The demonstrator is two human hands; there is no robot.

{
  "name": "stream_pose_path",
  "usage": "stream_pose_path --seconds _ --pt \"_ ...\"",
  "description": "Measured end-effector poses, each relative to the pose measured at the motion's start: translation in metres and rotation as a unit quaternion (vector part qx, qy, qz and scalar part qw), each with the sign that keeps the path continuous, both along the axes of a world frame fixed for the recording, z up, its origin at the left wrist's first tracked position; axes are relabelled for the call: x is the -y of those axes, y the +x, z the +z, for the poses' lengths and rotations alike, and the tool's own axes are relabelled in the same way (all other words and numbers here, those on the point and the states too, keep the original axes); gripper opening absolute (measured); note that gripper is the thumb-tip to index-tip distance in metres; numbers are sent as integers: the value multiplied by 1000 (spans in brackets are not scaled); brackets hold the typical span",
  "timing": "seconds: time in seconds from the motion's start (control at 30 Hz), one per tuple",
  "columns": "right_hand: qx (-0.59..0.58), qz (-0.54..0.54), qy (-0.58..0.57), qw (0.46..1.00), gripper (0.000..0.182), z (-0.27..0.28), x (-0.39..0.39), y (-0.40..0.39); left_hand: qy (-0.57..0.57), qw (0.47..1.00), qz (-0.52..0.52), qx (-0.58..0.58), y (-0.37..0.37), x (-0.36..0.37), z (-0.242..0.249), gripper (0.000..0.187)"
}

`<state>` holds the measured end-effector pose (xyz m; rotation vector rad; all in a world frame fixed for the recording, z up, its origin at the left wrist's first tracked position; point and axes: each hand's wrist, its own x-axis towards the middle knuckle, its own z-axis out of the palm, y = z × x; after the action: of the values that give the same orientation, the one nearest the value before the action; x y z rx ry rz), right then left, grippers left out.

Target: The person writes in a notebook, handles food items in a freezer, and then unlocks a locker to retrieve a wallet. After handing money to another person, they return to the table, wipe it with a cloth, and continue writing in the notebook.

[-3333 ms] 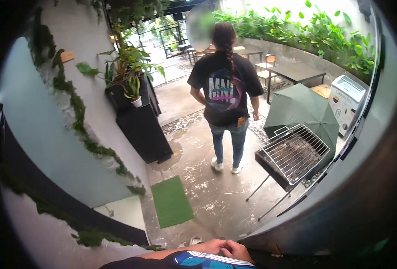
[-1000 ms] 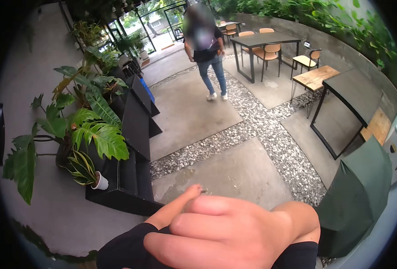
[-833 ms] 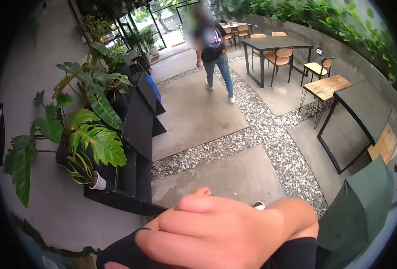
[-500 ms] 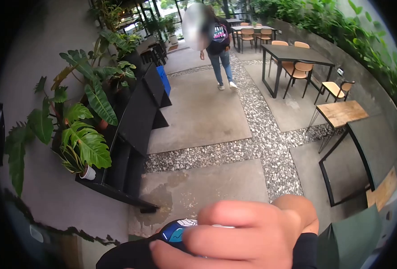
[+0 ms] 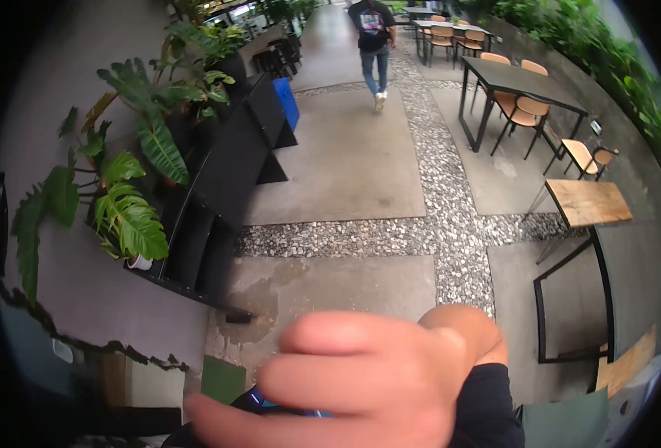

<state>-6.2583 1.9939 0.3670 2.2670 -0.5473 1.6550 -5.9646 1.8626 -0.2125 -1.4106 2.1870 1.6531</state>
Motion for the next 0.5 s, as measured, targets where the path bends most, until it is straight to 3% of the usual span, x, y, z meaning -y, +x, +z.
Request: stream_pose_path --seconds 0.03,0.07,0.13,0.2,0.3,0.4,0.5 --pt "43 16 -70 996 15 -5 8 0 28 998 34 44 1 0 6 33" --pt "67 26 -115 991 18 -9 13 2 56 992 69 87 -10 -4 48 34" --pt "95 36 -182 978 21 -18 21 5 25 989 116 83 7 -5 50 32" --pt "35 80 -180 980 20 -8 26 3 10 982 137 132 33 -7 53 27" --pt "6 95 -166 981 22 -4 37 20 106 960 128 224 86 -14 30 27" --pt "53 40 -148 987 23 -14 49 58 -32 971 81 224 161 -50 -23 26" --pt "85 30 -92 992 21 -17 42 96 55 959 193 201 211 -86 -61 30"
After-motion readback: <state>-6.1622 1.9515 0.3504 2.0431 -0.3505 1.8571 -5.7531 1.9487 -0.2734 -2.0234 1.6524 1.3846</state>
